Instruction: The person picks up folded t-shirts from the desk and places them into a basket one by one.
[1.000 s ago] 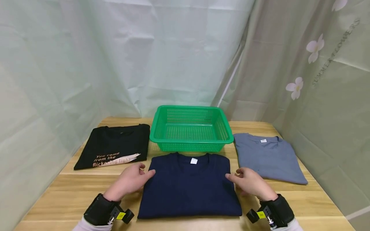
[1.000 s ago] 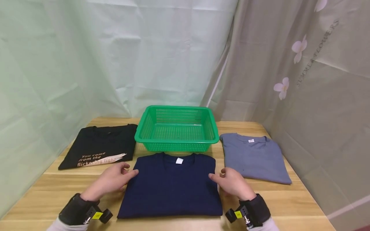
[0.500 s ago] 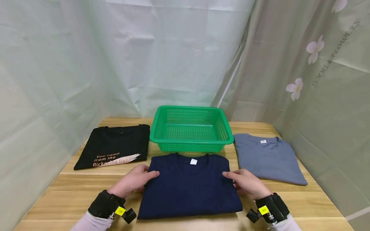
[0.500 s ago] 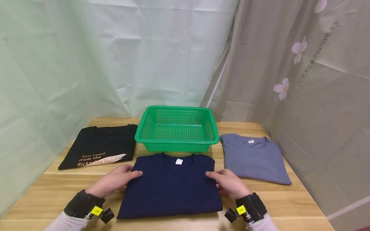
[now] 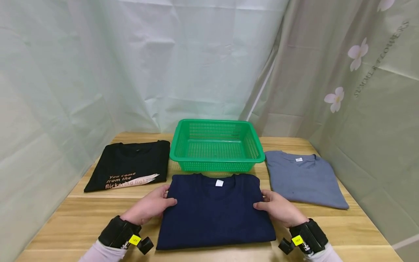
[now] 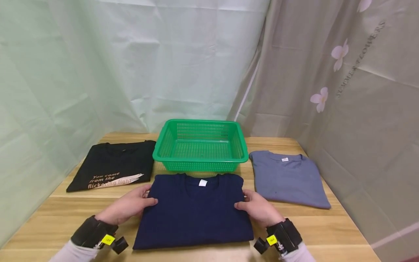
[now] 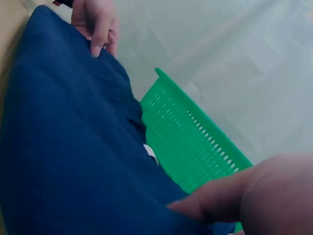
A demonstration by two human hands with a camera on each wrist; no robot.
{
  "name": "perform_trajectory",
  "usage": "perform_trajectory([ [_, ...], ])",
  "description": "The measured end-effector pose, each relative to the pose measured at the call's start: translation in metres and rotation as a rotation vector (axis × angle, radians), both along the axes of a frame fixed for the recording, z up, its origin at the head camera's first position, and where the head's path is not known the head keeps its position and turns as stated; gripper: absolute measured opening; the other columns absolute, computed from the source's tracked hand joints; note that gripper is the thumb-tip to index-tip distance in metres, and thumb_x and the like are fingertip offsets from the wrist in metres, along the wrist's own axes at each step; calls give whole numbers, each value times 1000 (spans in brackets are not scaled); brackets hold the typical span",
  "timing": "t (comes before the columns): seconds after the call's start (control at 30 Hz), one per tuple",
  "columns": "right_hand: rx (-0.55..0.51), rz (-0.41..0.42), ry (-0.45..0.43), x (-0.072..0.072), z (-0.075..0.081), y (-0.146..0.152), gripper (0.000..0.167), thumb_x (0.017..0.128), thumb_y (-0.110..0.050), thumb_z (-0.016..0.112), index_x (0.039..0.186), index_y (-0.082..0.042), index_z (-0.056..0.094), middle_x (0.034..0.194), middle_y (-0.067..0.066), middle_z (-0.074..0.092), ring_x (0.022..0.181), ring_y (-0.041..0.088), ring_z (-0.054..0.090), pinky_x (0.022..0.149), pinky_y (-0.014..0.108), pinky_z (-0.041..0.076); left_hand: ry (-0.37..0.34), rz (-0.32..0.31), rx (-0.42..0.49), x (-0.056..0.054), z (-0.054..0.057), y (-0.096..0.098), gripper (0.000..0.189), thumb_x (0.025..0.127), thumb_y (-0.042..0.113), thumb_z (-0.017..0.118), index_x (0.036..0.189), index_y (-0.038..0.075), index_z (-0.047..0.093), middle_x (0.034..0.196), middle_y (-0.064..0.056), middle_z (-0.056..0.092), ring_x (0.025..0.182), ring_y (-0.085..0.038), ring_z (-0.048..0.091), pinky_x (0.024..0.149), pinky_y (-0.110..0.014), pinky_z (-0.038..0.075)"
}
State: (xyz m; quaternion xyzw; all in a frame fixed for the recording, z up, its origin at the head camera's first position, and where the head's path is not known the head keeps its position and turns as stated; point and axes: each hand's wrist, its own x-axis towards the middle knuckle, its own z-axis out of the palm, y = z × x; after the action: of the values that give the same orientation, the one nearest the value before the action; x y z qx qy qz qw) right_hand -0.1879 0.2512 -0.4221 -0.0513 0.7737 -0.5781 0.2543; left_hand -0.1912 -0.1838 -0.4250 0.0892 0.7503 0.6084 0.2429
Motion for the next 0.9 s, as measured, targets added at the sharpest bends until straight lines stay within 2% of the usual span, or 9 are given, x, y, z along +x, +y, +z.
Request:
perform_trajectory([
  [0.1, 49, -61, 13, 2, 0, -1, 90, 105, -12, 68, 167, 19, 10, 170, 41, 32, 155, 54, 42, 123, 62, 45, -4, 18, 17, 2, 0, 0, 67, 109, 3, 56, 164, -13, 22, 138, -29, 69, 110, -24, 76, 88, -42, 68],
  [0.2, 66, -117, 3, 4, 4, 0, 92, 104, -11, 69, 168, 17, 9, 171, 44, 25, 154, 57, 42, 118, 64, 49, -8, 26, 43, 5, 5, 1, 69, 108, 3, 58, 165, -12, 21, 139, -30, 68, 110, -26, 77, 88, -46, 68],
  [0.23, 57, -121, -3, 5, 6, 1, 91, 105, -12, 69, 168, 15, 9, 170, 44, 27, 151, 56, 47, 114, 63, 53, -9, 24, 56, 7, 8, 1, 69, 108, 3, 58, 165, -12, 21, 140, -31, 67, 112, -27, 77, 89, -48, 68],
  [0.3, 47, -119, -5, 7, 10, 3, 90, 105, -13, 68, 169, 14, 11, 168, 43, 32, 142, 51, 58, 105, 58, 61, -10, 17, 79, 8, 12, 0, 70, 108, 3, 59, 165, -11, 21, 141, -31, 66, 113, -28, 77, 89, -50, 68],
  [0.4, 22, -84, 6, 9, 16, 7, 87, 107, -14, 67, 169, 12, 12, 164, 41, 41, 133, 41, 67, 99, 53, 64, -12, 7, 98, 11, 18, -3, 69, 109, 6, 60, 164, -10, 20, 144, -33, 64, 115, -30, 76, 90, -53, 68],
  [0.5, -5, -47, 12, 13, 22, 11, 86, 108, -15, 65, 169, 11, 12, 161, 38, 45, 127, 33, 71, 96, 51, 66, 0, -3, 91, 13, 24, -5, 68, 109, 8, 61, 162, -10, 23, 144, -31, 64, 114, -29, 77, 90, -52, 68],
  [0.57, -14, -32, 11, 15, 27, 12, 86, 109, -16, 64, 170, 11, 10, 162, 38, 44, 127, 32, 71, 95, 51, 66, 8, -7, 86, 15, 28, -6, 66, 110, 9, 61, 162, -9, 25, 144, -30, 65, 113, -28, 78, 90, -51, 68],
  [0.77, 50, -70, 23, 19, 41, 11, 91, 109, -18, 64, 169, 13, 4, 172, 41, 26, 141, 45, 61, 101, 53, 63, 41, -16, 92, 19, 42, -6, 65, 110, 10, 62, 162, -9, 27, 142, -26, 69, 110, -27, 80, 87, -47, 69],
  [0.9, 63, -77, 45, 21, 50, 12, 92, 109, -19, 65, 170, 13, 4, 172, 40, 28, 142, 45, 61, 103, 53, 63, 80, -16, 83, 20, 51, -7, 65, 110, 10, 64, 162, -9, 29, 140, -26, 70, 107, -26, 80, 83, -44, 69],
])
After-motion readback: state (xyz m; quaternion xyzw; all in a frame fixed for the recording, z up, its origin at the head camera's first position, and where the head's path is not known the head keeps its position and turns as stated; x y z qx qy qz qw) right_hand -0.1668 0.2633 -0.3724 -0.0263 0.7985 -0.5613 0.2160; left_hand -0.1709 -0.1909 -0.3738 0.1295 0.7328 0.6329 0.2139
